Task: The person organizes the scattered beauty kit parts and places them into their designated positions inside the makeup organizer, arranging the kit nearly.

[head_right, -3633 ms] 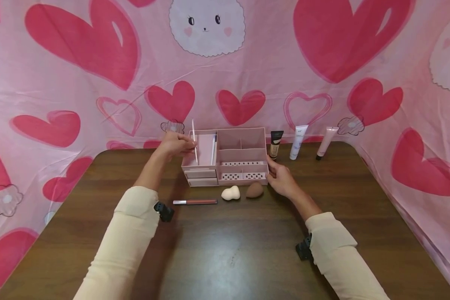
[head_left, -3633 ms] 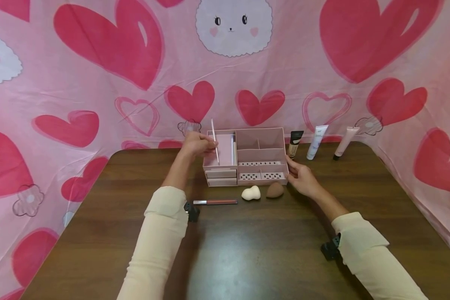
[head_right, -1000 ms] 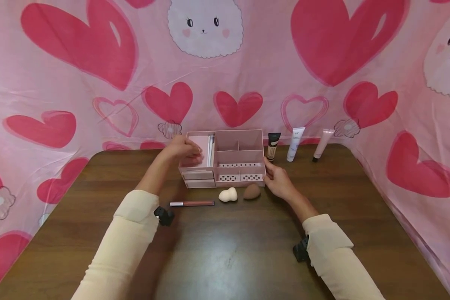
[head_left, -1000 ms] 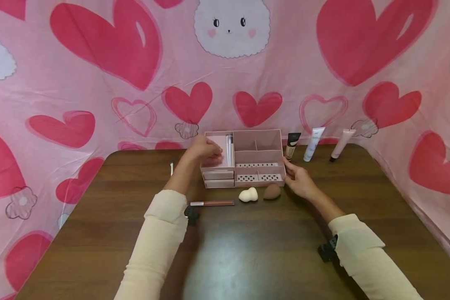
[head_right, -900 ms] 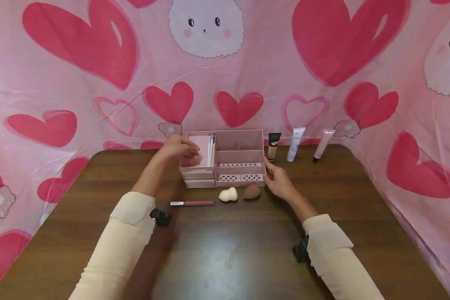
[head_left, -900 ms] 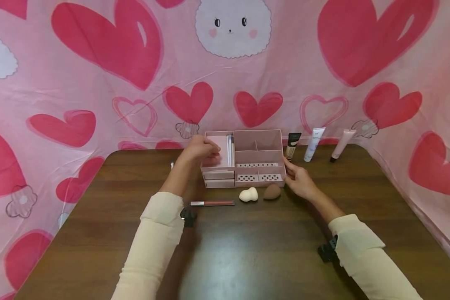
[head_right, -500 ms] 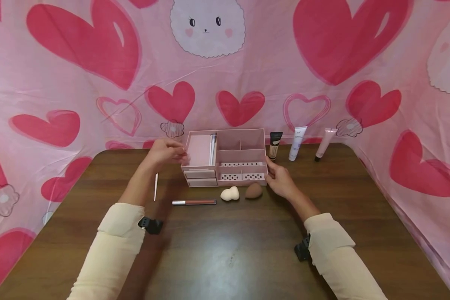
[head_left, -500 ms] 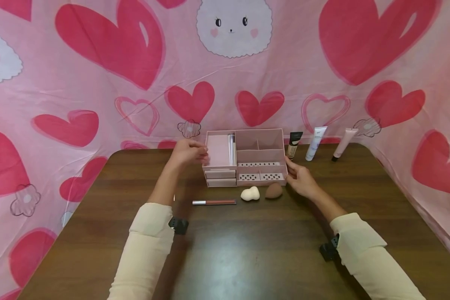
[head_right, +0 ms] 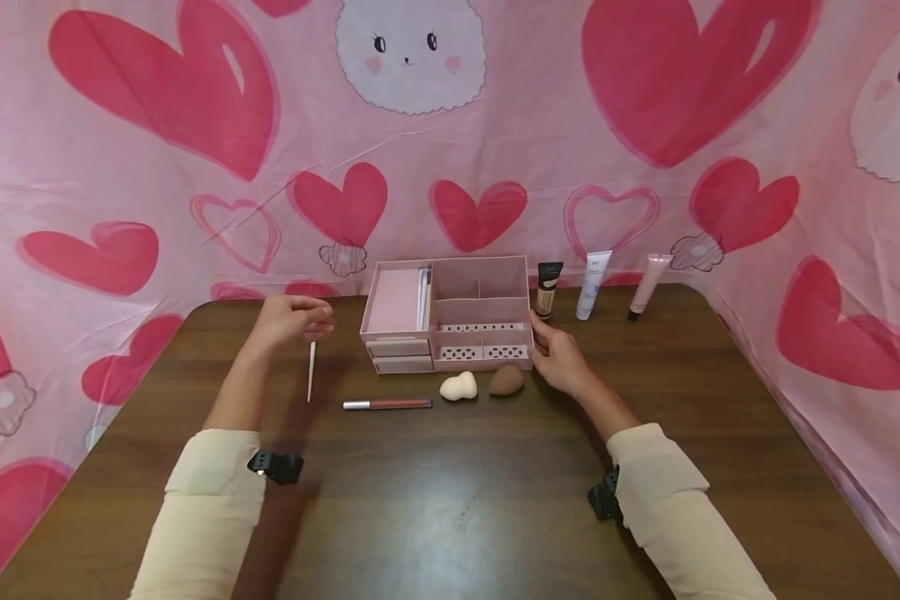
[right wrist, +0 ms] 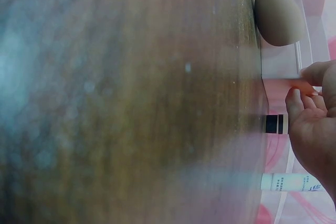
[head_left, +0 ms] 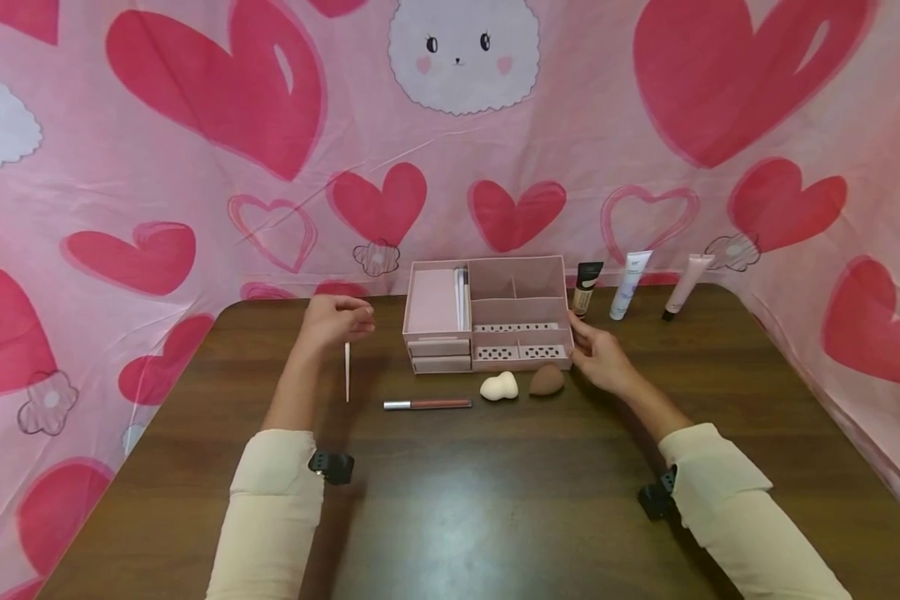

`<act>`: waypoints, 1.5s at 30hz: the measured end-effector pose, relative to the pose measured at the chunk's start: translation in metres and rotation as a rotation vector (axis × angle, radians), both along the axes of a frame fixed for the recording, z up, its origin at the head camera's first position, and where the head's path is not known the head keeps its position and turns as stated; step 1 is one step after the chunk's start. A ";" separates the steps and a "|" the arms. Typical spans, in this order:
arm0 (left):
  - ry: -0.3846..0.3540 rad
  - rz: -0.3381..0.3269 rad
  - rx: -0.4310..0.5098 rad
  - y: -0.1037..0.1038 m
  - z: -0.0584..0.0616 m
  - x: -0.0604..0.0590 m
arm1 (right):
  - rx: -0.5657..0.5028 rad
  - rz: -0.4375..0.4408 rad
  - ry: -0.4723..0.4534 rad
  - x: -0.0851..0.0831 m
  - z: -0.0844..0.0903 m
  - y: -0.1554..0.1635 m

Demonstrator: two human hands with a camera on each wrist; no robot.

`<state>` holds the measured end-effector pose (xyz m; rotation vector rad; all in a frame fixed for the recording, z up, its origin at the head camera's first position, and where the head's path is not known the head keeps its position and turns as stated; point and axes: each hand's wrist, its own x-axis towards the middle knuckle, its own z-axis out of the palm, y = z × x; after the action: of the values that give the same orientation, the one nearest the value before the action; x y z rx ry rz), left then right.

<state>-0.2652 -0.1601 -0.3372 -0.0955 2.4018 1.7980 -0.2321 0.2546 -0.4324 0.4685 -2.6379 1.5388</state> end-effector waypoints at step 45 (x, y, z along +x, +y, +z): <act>-0.041 0.108 -0.734 -0.043 -0.069 0.018 | -0.032 -0.004 0.006 0.001 -0.001 -0.002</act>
<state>-0.2469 -0.2034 -0.4062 -0.3333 2.9295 0.8395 -0.2312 0.2526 -0.4338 0.4648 -2.6042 1.5735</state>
